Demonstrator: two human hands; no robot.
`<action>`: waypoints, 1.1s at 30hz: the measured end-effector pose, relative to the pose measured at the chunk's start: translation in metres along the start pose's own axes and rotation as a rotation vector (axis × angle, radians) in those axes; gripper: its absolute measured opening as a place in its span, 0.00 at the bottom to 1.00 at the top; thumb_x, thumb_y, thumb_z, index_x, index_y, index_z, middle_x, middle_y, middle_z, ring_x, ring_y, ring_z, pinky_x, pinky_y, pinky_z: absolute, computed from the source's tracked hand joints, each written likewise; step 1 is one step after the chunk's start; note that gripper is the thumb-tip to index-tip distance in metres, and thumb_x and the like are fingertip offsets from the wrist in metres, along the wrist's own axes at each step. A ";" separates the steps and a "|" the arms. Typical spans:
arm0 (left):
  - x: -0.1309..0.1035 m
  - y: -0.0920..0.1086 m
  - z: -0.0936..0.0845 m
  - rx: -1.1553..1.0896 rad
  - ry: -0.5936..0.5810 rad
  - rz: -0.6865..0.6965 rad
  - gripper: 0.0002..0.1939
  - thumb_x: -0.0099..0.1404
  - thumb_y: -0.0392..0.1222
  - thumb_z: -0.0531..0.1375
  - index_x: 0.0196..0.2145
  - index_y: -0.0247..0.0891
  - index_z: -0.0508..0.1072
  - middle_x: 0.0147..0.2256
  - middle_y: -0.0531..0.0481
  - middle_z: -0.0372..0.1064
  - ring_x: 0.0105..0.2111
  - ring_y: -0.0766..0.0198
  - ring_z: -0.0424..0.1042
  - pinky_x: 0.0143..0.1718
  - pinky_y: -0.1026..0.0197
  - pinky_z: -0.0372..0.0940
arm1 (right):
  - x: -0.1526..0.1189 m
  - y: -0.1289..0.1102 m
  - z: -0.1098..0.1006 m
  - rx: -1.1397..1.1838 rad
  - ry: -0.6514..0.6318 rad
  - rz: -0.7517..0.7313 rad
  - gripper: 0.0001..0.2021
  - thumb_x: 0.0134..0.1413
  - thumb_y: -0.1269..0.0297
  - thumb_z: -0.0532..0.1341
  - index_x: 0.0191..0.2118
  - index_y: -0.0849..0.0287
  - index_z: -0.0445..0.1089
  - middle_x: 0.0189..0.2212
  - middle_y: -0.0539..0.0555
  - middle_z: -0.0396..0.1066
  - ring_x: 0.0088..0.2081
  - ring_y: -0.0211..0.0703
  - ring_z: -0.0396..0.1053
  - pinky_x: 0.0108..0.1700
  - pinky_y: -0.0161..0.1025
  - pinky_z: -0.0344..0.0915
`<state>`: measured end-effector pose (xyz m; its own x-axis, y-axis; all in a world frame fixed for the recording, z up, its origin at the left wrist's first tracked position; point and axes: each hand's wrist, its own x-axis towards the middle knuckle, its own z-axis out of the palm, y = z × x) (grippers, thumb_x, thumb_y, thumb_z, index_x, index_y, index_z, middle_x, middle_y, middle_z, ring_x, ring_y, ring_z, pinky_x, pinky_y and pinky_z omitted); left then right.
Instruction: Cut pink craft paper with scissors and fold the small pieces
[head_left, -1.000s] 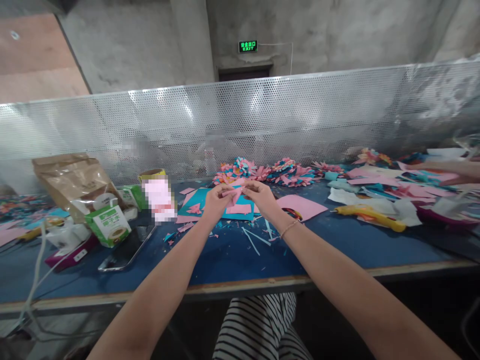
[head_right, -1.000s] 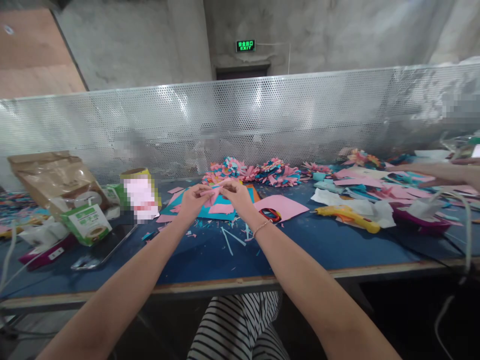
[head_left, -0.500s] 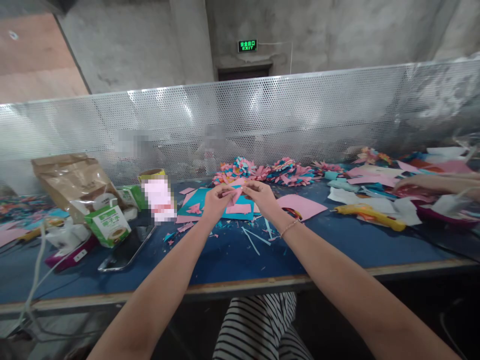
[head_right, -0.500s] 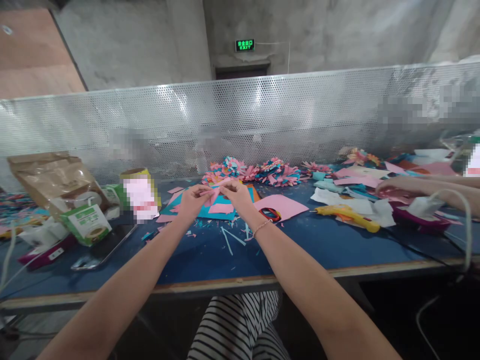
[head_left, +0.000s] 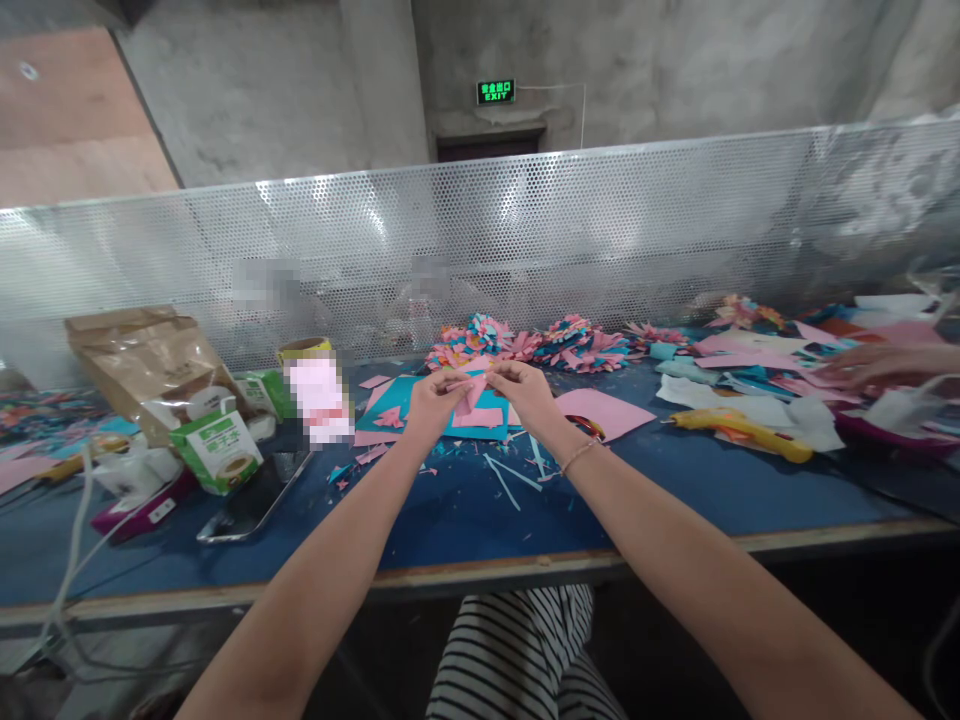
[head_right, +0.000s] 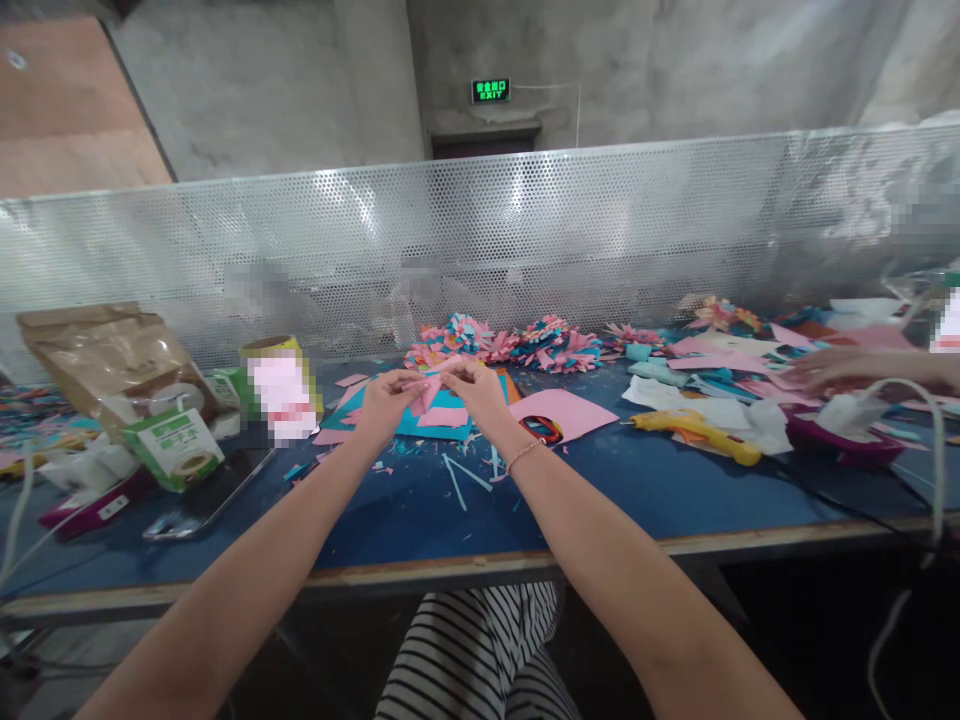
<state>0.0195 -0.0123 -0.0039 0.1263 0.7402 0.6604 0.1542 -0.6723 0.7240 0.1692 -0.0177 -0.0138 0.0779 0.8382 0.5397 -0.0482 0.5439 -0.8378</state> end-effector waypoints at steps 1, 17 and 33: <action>0.000 0.000 0.000 0.001 0.002 -0.003 0.07 0.48 0.40 0.61 0.28 0.36 0.72 0.28 0.49 0.71 0.29 0.65 0.69 0.33 0.61 0.64 | 0.000 0.000 0.000 -0.006 0.004 -0.008 0.10 0.38 0.59 0.61 0.26 0.61 0.67 0.22 0.50 0.67 0.25 0.33 0.64 0.28 0.33 0.61; 0.000 -0.001 0.000 0.010 0.001 -0.031 0.08 0.47 0.39 0.61 0.27 0.35 0.72 0.27 0.49 0.72 0.29 0.64 0.70 0.33 0.60 0.64 | 0.001 0.005 -0.002 0.050 0.023 0.066 0.11 0.38 0.57 0.61 0.25 0.61 0.69 0.21 0.51 0.69 0.25 0.35 0.66 0.29 0.33 0.61; 0.000 -0.007 0.001 -0.074 0.017 -0.105 0.07 0.45 0.39 0.61 0.25 0.36 0.73 0.25 0.49 0.71 0.27 0.65 0.69 0.32 0.60 0.64 | 0.000 0.004 -0.001 0.002 -0.036 0.094 0.11 0.39 0.56 0.59 0.25 0.60 0.66 0.23 0.50 0.68 0.27 0.35 0.66 0.30 0.33 0.63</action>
<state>0.0191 -0.0080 -0.0089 0.0964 0.8065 0.5833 0.0932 -0.5908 0.8014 0.1696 -0.0154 -0.0171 0.0375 0.8863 0.4615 -0.0555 0.4630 -0.8846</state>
